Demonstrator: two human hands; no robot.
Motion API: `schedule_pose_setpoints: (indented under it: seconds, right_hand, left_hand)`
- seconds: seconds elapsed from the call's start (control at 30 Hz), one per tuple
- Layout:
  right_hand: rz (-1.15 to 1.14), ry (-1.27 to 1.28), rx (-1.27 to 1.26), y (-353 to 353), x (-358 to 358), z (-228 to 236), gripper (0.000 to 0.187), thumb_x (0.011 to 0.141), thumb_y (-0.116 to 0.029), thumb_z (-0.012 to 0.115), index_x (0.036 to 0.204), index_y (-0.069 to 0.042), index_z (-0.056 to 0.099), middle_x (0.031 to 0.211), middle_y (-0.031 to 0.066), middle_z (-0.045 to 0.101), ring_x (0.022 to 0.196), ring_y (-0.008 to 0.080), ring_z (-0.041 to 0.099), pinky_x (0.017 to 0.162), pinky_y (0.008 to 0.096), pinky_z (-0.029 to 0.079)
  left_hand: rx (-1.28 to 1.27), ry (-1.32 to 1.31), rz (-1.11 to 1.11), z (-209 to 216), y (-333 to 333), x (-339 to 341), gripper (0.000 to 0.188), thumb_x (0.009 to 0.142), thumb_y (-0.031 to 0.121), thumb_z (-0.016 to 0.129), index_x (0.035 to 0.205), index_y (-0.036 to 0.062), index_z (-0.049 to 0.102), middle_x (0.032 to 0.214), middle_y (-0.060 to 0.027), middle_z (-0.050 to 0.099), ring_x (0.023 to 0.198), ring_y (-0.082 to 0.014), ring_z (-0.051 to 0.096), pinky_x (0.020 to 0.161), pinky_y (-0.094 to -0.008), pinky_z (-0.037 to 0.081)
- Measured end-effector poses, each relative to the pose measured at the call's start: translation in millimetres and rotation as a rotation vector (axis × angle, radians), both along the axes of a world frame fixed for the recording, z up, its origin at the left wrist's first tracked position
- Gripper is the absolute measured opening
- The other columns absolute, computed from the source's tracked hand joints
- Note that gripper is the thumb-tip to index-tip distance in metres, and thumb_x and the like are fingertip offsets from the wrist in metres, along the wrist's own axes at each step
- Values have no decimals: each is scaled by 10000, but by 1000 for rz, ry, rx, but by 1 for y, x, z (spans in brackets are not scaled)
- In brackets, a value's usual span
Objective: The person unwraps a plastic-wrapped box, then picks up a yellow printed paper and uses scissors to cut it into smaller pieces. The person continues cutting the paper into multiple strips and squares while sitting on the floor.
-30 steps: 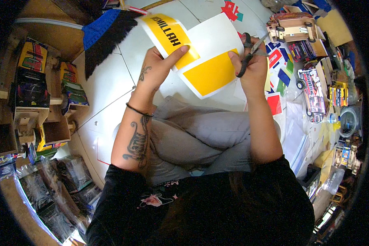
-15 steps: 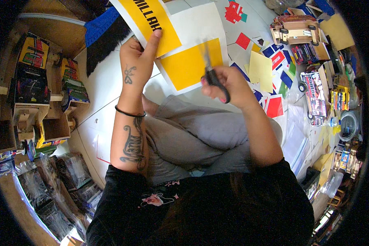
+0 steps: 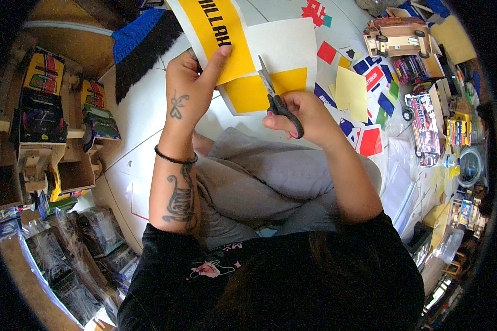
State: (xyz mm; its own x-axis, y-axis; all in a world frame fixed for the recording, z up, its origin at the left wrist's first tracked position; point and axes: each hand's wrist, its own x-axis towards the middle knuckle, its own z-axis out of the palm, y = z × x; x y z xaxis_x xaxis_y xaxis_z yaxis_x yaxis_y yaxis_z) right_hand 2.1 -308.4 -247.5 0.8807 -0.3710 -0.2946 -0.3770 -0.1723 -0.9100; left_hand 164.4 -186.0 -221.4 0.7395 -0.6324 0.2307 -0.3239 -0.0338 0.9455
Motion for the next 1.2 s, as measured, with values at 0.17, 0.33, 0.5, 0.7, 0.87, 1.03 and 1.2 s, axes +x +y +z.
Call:
schedule_pose_setpoints:
  seconds: [0.17, 0.33, 0.5, 0.7, 0.87, 1.03, 1.2]
  right_hand:
    - [-50, -67, -144, 4, 0, 0, 398, 651, -332, 796, 762, -19, 577, 587, -20, 518, 478, 45, 453, 438, 178, 335]
    - [-41, -42, -105, 2, -1, 2, 417, 646, -349, 797, 754, -16, 572, 602, -18, 523, 515, 45, 466, 468, 182, 349]
    - [-7, -33, -148, -3, -2, 1, 417, 652, -362, 790, 747, -19, 573, 603, -18, 522, 518, 47, 468, 472, 186, 349]
    - [3, -5, -144, -4, -3, 2, 420, 655, -369, 788, 747, -20, 574, 622, -8, 538, 554, 57, 496, 513, 186, 380]
    - [-39, -40, -94, -2, -2, 2, 430, 648, -371, 795, 761, -19, 575, 630, -5, 539, 553, 60, 500, 508, 180, 384]
    - [-55, -43, -94, -1, -1, -1, 422, 642, -361, 802, 763, -26, 576, 628, -11, 535, 537, 53, 484, 487, 172, 367]
    - [-46, -68, -121, -2, -1, -2, 411, 640, -352, 804, 761, -31, 579, 628, -9, 539, 535, 48, 480, 482, 170, 363]
  left_hand:
    - [6, -76, 43, 2, -1, -7, 313, 831, 265, 649, 771, -42, 641, 557, -27, 586, 443, -43, 476, 401, -196, 347]
    - [-13, -104, 88, 0, -4, -9, 326, 826, 272, 657, 760, -47, 641, 551, -25, 583, 446, -41, 473, 403, -198, 349]
    - [-112, -93, 72, 0, -6, -13, 332, 825, 273, 659, 768, -53, 641, 574, -30, 600, 458, -43, 492, 411, -194, 368]
    - [-59, 1, 28, 1, -6, -15, 321, 830, 271, 652, 793, -48, 646, 591, -36, 609, 459, -52, 507, 412, -191, 384]
    - [-71, -12, 34, 2, -6, -17, 327, 830, 277, 652, 786, -47, 644, 584, -39, 604, 451, -52, 504, 408, -191, 383]
    - [-39, 3, 30, 2, -6, -16, 334, 827, 284, 655, 780, -46, 644, 571, -36, 598, 437, -52, 495, 403, -189, 376]
    - [-63, 13, 23, 2, -6, -15, 333, 827, 284, 655, 780, -45, 644, 566, -36, 595, 433, -52, 493, 403, -188, 375]
